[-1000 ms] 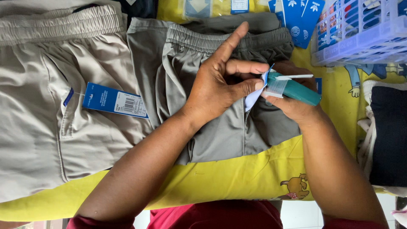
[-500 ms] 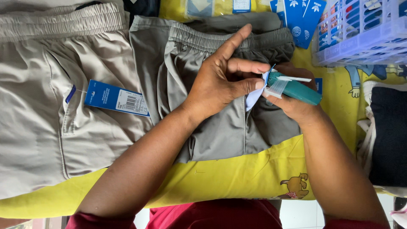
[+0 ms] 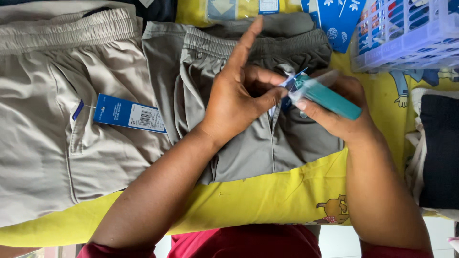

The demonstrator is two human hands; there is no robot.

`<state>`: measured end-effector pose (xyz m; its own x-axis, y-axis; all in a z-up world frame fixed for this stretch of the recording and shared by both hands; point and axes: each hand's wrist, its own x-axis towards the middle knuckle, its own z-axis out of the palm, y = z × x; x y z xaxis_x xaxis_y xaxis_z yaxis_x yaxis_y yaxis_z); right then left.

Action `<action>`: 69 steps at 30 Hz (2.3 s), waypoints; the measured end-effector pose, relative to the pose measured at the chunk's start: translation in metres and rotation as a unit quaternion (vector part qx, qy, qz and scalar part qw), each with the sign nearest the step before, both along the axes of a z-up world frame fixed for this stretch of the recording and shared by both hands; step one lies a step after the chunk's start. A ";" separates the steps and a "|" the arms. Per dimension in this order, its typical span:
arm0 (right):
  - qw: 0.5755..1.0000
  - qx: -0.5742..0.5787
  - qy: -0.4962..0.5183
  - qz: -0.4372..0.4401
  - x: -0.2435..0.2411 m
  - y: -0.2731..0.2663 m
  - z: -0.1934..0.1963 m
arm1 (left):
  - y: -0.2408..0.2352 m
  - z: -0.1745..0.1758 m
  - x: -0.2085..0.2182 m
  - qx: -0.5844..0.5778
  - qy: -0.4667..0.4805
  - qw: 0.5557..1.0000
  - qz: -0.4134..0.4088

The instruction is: The person uses a handheld stapler to attach blue brand tags to the waistbands of several pairs of shorts. They handle gray, black, and beige shorts one at a time, positioning each tag and stapling it in place before moving to the next item.

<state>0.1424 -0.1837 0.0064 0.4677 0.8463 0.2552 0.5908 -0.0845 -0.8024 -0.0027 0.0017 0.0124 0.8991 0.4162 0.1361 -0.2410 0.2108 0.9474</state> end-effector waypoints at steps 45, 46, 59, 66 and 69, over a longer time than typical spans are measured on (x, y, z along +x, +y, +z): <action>0.821 -0.307 -0.427 -0.222 0.012 -0.080 0.044 | 0.060 -0.043 -0.006 0.664 0.353 0.618 0.230; 0.821 -0.305 -0.428 -0.223 0.008 -0.061 0.047 | 0.061 -0.043 -0.006 0.664 0.352 0.618 0.232; 0.910 -0.291 -0.174 -0.240 0.020 0.042 0.032 | 0.084 -0.045 -0.007 0.570 0.382 0.686 0.241; 0.895 -0.056 -0.374 -0.235 0.049 0.032 -0.018 | 0.078 -0.044 -0.004 0.552 0.250 0.738 0.296; 0.947 -0.038 -0.173 -0.268 0.028 0.040 -0.002 | 0.067 -0.011 -0.017 0.566 0.180 0.736 0.325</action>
